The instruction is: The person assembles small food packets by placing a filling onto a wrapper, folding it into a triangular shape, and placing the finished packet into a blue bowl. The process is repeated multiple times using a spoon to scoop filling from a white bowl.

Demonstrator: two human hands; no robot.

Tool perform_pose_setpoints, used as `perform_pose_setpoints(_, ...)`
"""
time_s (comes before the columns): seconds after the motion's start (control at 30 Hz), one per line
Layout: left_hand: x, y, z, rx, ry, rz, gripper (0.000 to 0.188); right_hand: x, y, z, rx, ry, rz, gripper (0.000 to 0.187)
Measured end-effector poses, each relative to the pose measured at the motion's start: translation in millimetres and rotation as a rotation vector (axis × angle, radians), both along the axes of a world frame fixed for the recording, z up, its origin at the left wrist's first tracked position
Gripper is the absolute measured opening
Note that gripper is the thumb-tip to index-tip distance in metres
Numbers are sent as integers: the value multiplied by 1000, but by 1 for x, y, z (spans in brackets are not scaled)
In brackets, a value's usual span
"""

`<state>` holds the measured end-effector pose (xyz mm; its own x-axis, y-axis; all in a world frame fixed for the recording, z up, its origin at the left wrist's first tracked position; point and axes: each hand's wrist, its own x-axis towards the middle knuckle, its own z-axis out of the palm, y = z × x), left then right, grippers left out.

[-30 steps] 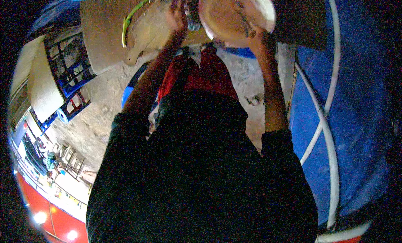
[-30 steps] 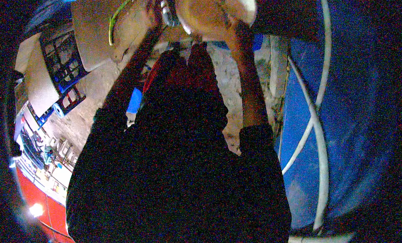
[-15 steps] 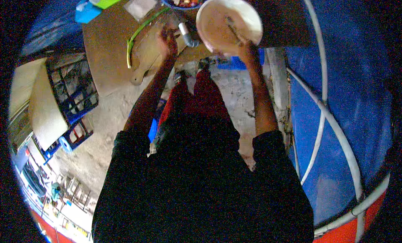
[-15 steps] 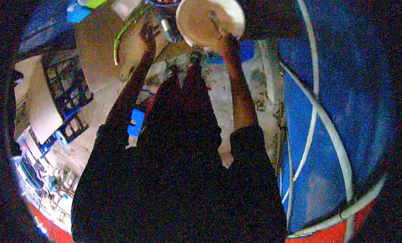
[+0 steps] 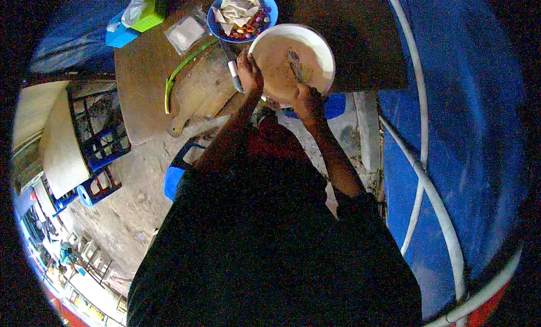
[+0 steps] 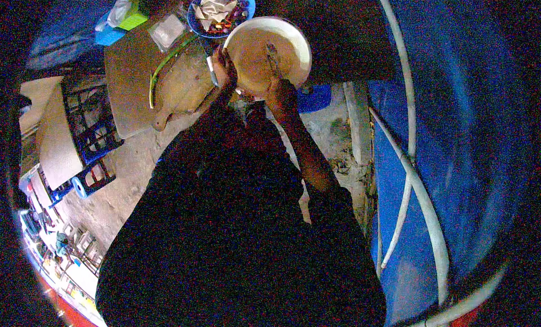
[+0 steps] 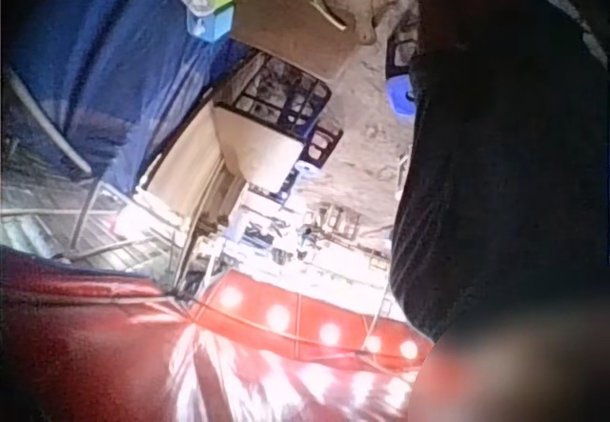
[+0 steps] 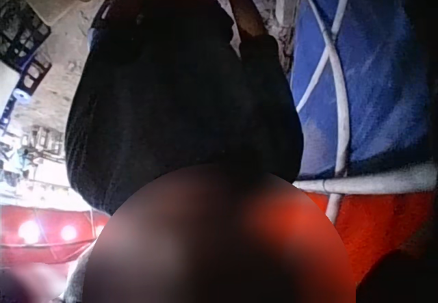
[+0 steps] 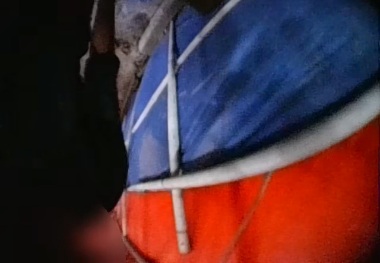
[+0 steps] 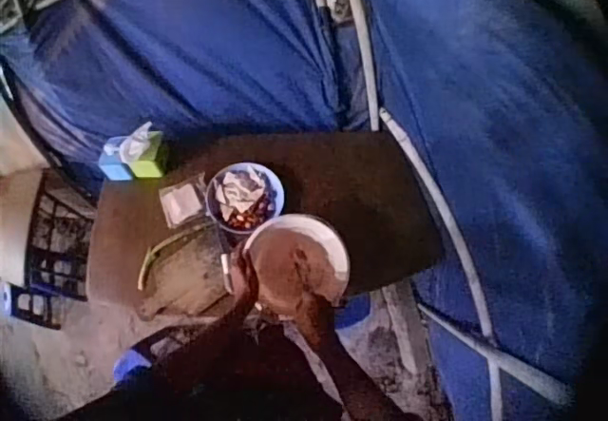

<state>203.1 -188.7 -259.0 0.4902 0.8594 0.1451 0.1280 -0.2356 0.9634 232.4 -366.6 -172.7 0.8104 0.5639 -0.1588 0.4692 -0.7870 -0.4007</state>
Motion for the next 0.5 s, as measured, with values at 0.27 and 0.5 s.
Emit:
perform_pose_setpoints(0.27,-5,-5,29,-8,75,19,40,15,-3,12,211,198,-1,23)
perform_pose_setpoints(0.5,-7,1,28,-45,94,-54,42,28,-5,-17,371,163,72,35)
